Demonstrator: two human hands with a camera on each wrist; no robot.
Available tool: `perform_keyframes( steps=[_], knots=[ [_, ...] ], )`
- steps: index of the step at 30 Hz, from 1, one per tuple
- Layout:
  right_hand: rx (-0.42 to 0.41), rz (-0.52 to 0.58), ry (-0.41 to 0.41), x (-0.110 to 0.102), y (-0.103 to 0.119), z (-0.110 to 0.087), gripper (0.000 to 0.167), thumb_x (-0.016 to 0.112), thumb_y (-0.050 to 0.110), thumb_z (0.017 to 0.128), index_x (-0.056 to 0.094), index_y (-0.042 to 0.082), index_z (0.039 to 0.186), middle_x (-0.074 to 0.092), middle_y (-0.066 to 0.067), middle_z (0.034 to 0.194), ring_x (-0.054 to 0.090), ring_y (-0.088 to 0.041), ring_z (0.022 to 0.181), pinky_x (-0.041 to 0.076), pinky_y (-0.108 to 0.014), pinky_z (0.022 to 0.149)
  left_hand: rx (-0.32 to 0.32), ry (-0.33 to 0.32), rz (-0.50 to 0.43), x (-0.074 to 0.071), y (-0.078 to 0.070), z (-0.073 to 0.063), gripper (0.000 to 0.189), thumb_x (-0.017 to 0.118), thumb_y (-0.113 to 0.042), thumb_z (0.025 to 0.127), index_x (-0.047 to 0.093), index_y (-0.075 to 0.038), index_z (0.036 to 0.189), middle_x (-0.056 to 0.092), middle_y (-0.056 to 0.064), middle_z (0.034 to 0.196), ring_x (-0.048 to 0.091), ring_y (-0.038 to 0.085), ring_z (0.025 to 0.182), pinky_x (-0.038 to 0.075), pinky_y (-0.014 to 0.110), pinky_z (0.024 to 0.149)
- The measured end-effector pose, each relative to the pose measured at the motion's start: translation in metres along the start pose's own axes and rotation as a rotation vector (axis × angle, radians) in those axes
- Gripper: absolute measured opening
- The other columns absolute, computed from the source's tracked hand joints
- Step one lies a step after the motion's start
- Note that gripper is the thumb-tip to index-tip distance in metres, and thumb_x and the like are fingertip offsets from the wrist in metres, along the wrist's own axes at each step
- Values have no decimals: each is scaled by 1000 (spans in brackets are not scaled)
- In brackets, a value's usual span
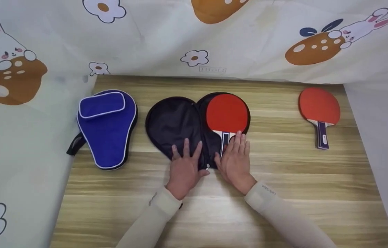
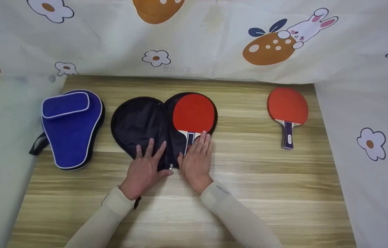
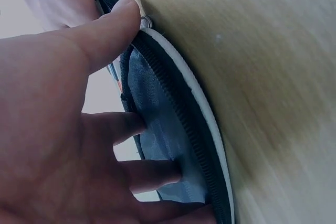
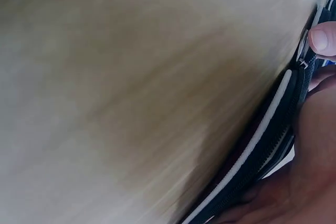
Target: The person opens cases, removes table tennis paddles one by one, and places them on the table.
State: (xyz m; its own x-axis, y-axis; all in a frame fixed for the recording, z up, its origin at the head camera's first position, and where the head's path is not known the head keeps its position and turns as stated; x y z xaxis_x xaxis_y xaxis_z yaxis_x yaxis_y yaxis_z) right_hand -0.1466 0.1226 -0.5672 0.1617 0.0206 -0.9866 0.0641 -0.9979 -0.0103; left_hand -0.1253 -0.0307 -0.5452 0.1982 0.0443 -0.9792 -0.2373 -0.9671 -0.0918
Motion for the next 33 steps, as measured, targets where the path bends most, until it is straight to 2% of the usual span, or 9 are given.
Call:
perform_keyframes(
  steps=[6, 10, 13, 21, 26, 30, 33],
  knots=[
    [6, 68, -50, -1, -5, -3, 71, 48, 37, 102, 40, -21, 143, 19, -37, 163, 23, -51, 153, 24, -59, 125, 12, -26, 2, -1, -1, -2, 98, 65, -72, 82, 32, -25, 161, 38, 27, 160, 49, 62, 131, 55, 52, 100],
    [21, 163, -114, -5, -12, -4, 56, 50, 30, 101, 50, -19, 128, 19, -40, 161, 24, -52, 153, 24, -60, 124, 8, -38, 0, 0, -1, -2, 98, 65, -72, 82, 34, -25, 161, 39, 27, 159, 50, 62, 130, 56, 52, 98],
    [25, 219, -153, -7, -17, -4, 47, 51, 27, 100, 50, -16, 120, 20, -41, 161, 24, -53, 152, 23, -61, 125, 5, -49, 2, 0, 0, -2, 97, 65, -73, 81, 35, -25, 160, 40, 27, 159, 50, 62, 129, 57, 52, 97],
    [-3, 245, -221, -11, -31, -6, 52, 52, 24, 100, 48, -17, 131, 25, -39, 160, 26, -51, 152, 24, -57, 126, 18, -85, -18, -2, -2, -1, 96, 68, -71, 80, 39, -23, 159, 42, 28, 157, 51, 63, 127, 56, 54, 97],
    [-21, 273, -269, -17, -42, -9, 50, 52, 22, 99, 48, -17, 129, 27, -40, 159, 29, -51, 151, 25, -57, 125, 15, -62, -19, -2, -2, 0, 97, 67, -71, 81, 36, -24, 160, 40, 27, 159, 50, 63, 129, 56, 54, 97],
    [-18, 283, -318, -31, -60, -10, 47, 55, 20, 98, 49, -18, 124, 29, -42, 156, 31, -53, 149, 28, -59, 123, 13, -55, -22, -1, -1, -1, 97, 67, -71, 82, 35, -24, 160, 39, 28, 159, 49, 64, 129, 57, 52, 95],
    [11, 277, -336, -42, -85, -10, 43, 57, 18, 97, 51, -19, 118, 30, -46, 154, 34, -56, 146, 30, -62, 121, 15, -54, -20, -1, -1, -2, 97, 67, -70, 82, 35, -24, 160, 39, 27, 159, 49, 64, 130, 59, 50, 93]
  ],
)
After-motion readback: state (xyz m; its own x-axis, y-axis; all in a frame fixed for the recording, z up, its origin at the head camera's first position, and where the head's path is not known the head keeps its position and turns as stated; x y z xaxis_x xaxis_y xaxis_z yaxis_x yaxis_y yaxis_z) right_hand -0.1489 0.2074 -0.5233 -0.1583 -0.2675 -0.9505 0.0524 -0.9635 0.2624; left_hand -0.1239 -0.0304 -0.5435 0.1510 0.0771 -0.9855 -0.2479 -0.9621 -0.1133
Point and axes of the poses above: each hand's wrist, its own z-axis towards the middle knuckle, its own x-axis out of the palm, y = z × x, the point moved 7 cm from there along z, towards the middle knuckle
